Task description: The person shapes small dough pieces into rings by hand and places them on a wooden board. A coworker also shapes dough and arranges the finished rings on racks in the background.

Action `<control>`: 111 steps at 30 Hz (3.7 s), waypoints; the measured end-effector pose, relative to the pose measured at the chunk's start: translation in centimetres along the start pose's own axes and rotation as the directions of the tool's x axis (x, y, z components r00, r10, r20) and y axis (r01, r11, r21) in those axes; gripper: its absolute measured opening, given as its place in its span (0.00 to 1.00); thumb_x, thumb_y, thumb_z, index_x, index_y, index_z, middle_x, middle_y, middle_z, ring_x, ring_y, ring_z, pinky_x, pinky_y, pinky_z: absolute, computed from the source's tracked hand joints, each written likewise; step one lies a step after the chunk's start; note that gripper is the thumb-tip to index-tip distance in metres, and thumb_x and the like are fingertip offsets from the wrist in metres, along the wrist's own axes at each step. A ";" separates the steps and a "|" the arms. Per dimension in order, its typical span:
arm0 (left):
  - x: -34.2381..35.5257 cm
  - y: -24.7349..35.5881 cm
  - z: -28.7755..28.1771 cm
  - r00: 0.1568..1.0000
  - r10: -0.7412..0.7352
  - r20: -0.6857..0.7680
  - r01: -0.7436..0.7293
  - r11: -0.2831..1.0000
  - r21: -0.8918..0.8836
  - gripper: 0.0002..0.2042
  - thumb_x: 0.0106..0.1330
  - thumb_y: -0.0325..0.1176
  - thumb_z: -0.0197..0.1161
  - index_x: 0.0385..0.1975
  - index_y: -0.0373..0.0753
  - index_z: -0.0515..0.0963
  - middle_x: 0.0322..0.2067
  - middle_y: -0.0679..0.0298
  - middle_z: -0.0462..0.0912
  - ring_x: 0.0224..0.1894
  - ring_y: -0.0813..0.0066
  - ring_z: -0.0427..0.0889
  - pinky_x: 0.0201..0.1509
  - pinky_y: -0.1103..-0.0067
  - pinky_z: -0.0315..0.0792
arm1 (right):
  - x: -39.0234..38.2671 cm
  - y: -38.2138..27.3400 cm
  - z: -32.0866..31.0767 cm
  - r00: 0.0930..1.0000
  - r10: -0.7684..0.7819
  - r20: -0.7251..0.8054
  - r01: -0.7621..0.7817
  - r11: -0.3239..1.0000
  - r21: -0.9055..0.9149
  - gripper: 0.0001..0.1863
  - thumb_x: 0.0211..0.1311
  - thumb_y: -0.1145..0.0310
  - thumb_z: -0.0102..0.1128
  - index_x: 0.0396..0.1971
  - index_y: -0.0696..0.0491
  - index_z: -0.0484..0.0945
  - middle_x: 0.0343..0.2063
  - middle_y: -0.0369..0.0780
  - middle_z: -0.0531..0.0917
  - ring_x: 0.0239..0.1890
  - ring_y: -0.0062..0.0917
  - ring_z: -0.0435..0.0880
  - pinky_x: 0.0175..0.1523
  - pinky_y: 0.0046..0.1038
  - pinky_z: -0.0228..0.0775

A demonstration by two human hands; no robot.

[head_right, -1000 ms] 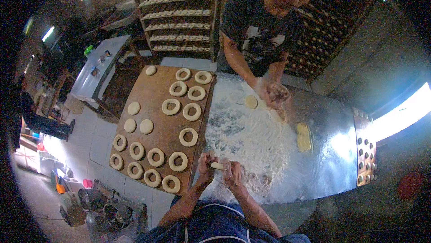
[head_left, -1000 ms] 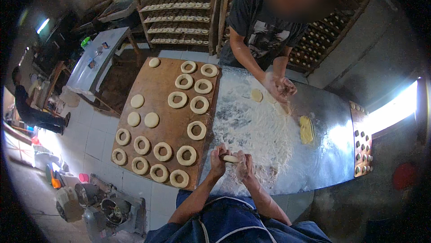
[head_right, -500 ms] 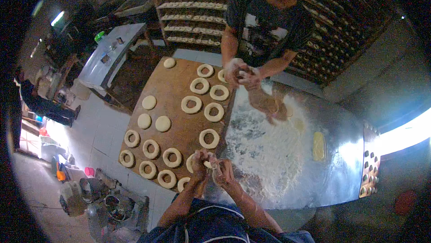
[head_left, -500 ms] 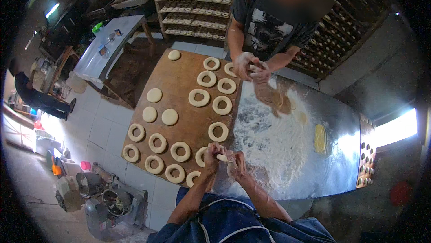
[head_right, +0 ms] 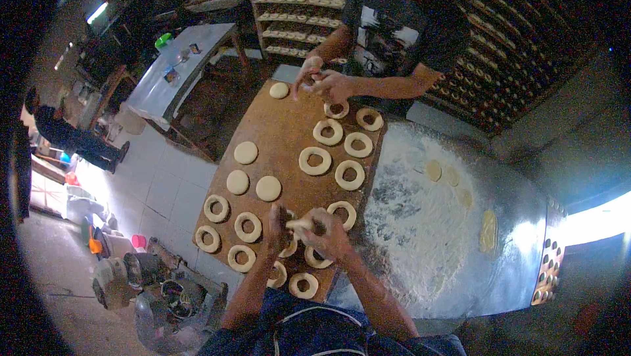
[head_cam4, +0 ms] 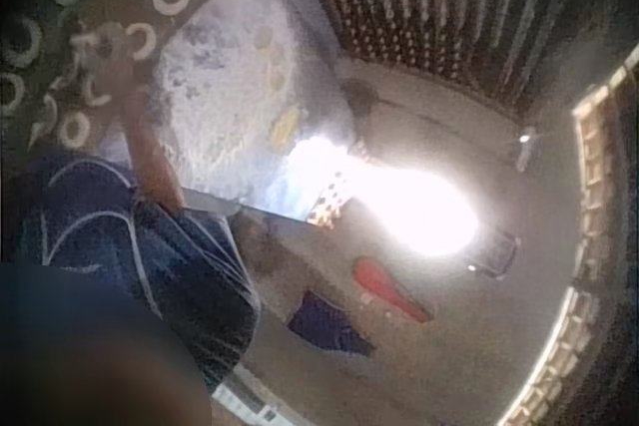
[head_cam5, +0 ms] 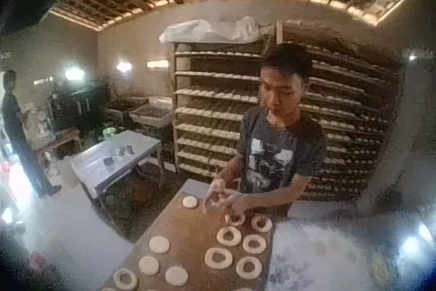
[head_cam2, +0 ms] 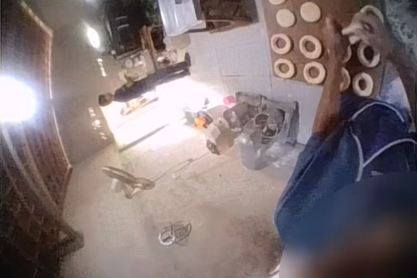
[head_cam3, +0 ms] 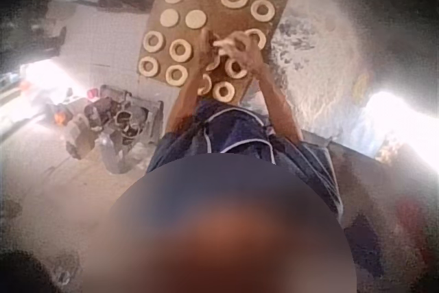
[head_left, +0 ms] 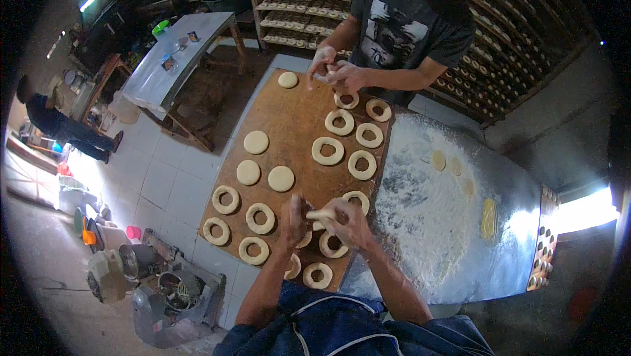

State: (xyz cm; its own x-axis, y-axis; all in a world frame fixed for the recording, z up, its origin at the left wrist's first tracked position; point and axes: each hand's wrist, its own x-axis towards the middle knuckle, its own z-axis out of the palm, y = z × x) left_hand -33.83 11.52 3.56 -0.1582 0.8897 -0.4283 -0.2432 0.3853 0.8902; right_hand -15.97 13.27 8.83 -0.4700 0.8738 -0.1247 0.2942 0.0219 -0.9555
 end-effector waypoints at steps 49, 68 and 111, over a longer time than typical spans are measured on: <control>-9.7 -13.7 24.7 0.457 0.408 0.790 -0.889 0.216 0.403 0.21 0.63 0.37 0.66 0.50 0.31 0.73 0.40 0.50 0.80 0.46 0.46 0.78 0.53 0.58 0.71 | -27.1 22.5 -14.8 0.686 -0.165 -0.709 -0.452 0.666 -0.593 0.08 0.46 0.69 0.64 0.26 0.55 0.77 0.27 0.47 0.82 0.39 0.46 0.80 0.45 0.43 0.70; -14.0 -14.9 31.5 0.841 0.011 0.541 0.081 0.986 -0.147 0.16 0.70 0.26 0.60 0.56 0.34 0.70 0.45 0.58 0.82 0.42 0.75 0.81 0.49 0.76 0.76 | -29.6 14.5 -19.1 0.843 0.168 -0.510 0.010 0.945 0.328 0.31 0.52 0.68 0.71 0.56 0.50 0.66 0.36 0.41 0.83 0.40 0.25 0.81 0.44 0.32 0.74; -4.5 -11.3 10.4 0.897 0.406 0.173 -0.397 0.914 -0.086 0.16 0.71 0.47 0.54 0.27 0.43 0.71 0.23 0.74 0.68 0.31 0.84 0.71 0.36 0.80 0.67 | -12.2 14.1 0.1 0.820 -0.441 -0.365 0.218 0.830 -0.514 0.21 0.72 0.55 0.51 0.51 0.59 0.71 0.38 0.46 0.81 0.34 0.36 0.80 0.35 0.36 0.72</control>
State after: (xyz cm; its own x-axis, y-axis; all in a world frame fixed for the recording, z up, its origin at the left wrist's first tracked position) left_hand -20.38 5.76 -2.97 -0.0754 0.9971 0.0042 -0.2414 -0.0223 0.9702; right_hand -6.20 2.86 -3.19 -0.2115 0.8840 0.4169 0.5696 0.4581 -0.6824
